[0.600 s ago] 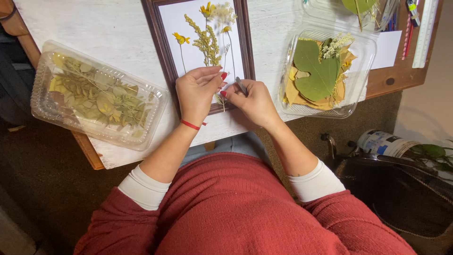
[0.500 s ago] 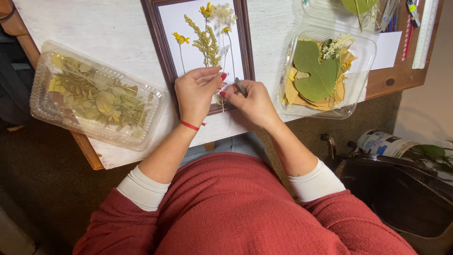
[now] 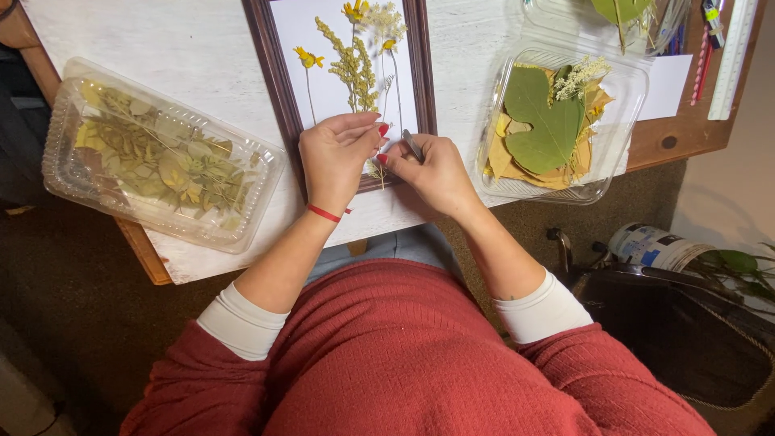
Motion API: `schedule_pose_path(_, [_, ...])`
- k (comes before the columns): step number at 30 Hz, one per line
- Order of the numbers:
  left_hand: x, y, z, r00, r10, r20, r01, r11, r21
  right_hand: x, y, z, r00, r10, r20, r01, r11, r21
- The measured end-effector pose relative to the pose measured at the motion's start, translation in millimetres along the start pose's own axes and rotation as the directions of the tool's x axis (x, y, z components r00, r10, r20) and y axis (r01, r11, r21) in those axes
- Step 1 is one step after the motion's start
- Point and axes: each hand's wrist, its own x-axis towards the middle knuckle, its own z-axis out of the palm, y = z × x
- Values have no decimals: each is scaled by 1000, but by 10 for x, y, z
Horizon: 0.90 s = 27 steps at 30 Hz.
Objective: Arrange dried flowers and leaves into a decorative wooden picture frame using tweezers.
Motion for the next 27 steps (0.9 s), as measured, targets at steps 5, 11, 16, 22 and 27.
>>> schedule_pose_path(5, [-10,6,-4,1000,-12,5,12,1000,-5,-5,-7,5,999,32,-6,-32,999,-29])
schedule_pose_path(11, [-70,36,18,999,18,26,-18,1000,-22,-81,-98,-12,1000,20,-12,-20,1000,-5])
schedule_pose_path(16, [-170,149,93,991,49,126,-52,999,17,-347,-76,-442,984,-64,-167,26,975,-222])
schedule_pose_path(22, [-249,302,173,994,95,52,-99,991,94,-535,529,-1695,798,-115,-592,-78,954,-290])
schedule_pose_path(27, [-266,261,181,997,68,31,-71,991,117,-472,749,-1946,726,-155,-670,-153,913,-377])
